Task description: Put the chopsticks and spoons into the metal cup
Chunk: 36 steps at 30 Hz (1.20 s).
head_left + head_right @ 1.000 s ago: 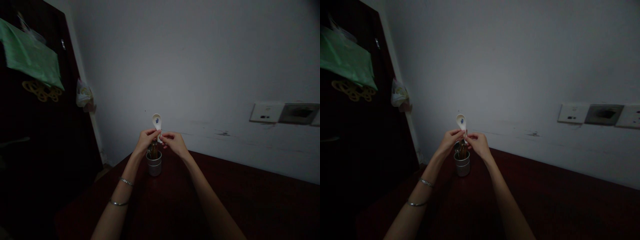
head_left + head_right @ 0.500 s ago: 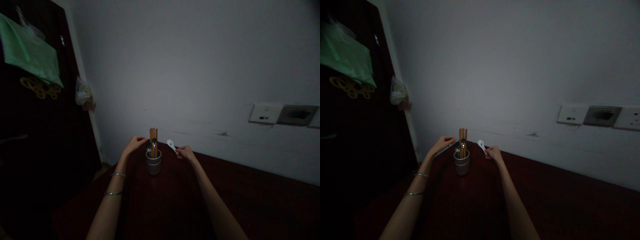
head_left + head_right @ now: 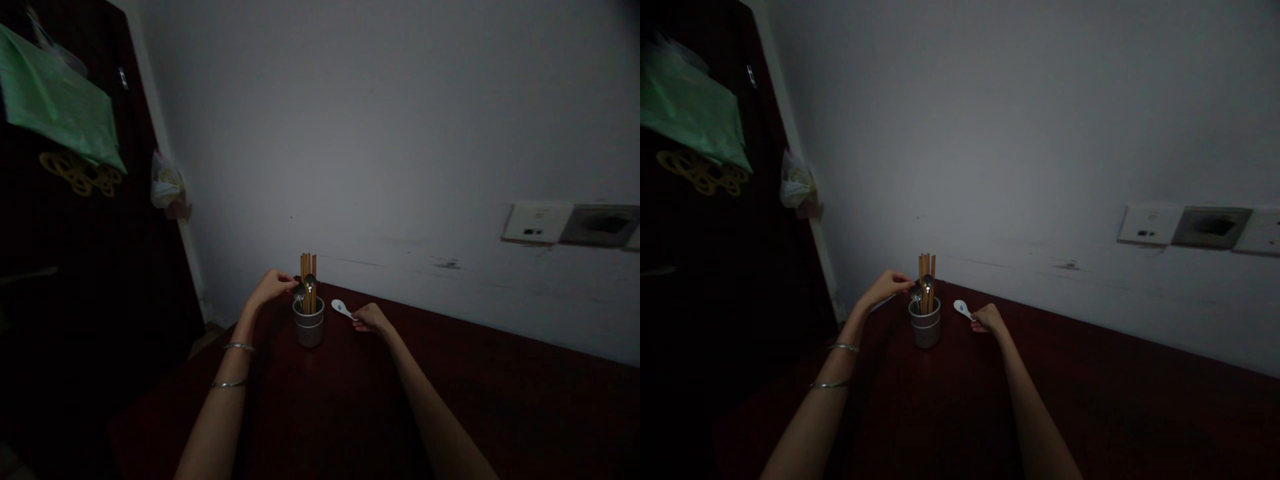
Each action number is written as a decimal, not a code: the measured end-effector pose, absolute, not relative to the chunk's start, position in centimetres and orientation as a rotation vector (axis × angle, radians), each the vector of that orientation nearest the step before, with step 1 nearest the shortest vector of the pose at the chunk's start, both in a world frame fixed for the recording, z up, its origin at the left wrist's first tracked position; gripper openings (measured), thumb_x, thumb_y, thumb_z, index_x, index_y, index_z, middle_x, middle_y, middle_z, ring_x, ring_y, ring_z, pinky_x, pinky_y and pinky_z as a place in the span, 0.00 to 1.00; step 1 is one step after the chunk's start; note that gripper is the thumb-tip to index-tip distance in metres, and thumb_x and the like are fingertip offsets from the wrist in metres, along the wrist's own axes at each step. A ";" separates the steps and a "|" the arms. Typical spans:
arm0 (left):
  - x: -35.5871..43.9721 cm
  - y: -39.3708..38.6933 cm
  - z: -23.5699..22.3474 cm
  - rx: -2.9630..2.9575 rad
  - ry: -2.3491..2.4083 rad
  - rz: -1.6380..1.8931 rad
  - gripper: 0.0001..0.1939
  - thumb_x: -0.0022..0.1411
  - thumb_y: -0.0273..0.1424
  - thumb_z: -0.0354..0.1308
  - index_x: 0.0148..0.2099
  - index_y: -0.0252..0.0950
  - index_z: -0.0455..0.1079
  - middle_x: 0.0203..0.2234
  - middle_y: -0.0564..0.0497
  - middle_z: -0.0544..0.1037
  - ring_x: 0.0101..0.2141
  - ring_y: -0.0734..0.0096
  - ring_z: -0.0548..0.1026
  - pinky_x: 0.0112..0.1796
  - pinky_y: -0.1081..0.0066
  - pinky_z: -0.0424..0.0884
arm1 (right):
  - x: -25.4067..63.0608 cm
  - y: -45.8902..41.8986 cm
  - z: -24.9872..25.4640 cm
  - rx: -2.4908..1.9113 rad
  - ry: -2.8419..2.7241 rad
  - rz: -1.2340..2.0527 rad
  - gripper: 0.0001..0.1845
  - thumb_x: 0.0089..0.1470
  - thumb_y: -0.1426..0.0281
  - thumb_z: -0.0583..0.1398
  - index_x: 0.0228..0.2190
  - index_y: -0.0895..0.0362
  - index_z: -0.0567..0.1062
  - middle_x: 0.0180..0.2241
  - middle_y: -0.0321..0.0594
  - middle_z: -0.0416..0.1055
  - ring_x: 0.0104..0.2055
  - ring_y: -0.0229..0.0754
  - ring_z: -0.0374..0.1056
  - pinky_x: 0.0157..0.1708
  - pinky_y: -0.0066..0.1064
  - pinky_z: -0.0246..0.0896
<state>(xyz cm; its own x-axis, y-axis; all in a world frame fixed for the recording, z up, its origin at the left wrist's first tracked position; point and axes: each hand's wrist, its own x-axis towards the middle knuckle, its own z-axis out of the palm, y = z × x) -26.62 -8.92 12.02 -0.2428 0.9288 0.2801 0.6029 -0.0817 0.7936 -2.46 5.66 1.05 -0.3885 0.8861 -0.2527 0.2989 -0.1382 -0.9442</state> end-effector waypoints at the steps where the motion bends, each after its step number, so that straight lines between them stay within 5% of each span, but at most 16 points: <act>1: -26.6 -8.9 12.0 1.659 1.840 1.248 0.12 0.46 0.37 0.59 0.26 0.32 0.73 0.17 0.50 0.74 0.19 0.73 0.69 0.22 0.75 0.61 | -2.5 5.7 1.0 -1.330 -1.643 1.560 0.06 0.43 0.78 0.60 0.17 0.63 0.70 0.13 0.37 0.68 0.16 0.35 0.67 0.19 0.24 0.67; 23: -25.4 -8.3 11.9 1.750 1.876 1.250 0.10 0.47 0.34 0.55 0.24 0.32 0.71 0.15 0.52 0.71 0.18 0.74 0.68 0.21 0.76 0.60 | -1.9 5.2 2.0 -1.373 -1.834 1.357 0.12 0.48 0.67 0.59 0.19 0.62 0.71 0.15 0.40 0.69 0.17 0.34 0.65 0.20 0.24 0.64; 27: -25.4 -8.3 11.9 1.714 1.853 1.253 0.09 0.46 0.34 0.56 0.24 0.32 0.71 0.14 0.53 0.71 0.17 0.75 0.68 0.21 0.76 0.60 | -1.3 5.5 3.6 -1.435 -1.879 1.081 0.13 0.47 0.66 0.59 0.16 0.60 0.71 0.18 0.46 0.72 0.24 0.40 0.70 0.24 0.25 0.63; 32: -25.5 -8.2 11.8 1.707 1.857 1.232 0.10 0.47 0.35 0.57 0.25 0.32 0.71 0.14 0.53 0.71 0.18 0.75 0.68 0.20 0.77 0.60 | -2.0 4.1 7.0 -1.307 -2.010 0.588 0.10 0.47 0.69 0.57 0.25 0.60 0.77 0.30 0.49 0.75 0.37 0.45 0.71 0.35 0.28 0.60; 36: -25.5 -8.2 11.7 1.712 1.850 1.228 0.11 0.47 0.35 0.56 0.25 0.31 0.71 0.14 0.53 0.70 0.17 0.75 0.68 0.20 0.77 0.60 | -4.4 1.8 8.6 -1.013 -2.018 0.726 0.11 0.48 0.69 0.57 0.31 0.61 0.78 0.33 0.47 0.76 0.37 0.44 0.71 0.38 0.30 0.61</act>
<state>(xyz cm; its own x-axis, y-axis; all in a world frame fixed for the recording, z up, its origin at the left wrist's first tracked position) -25.47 -8.19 11.73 -0.2192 0.9281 0.3011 0.6377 -0.0973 0.7641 -4.44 1.76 8.59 -0.4049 0.8372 0.3676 0.4115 0.5258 -0.7444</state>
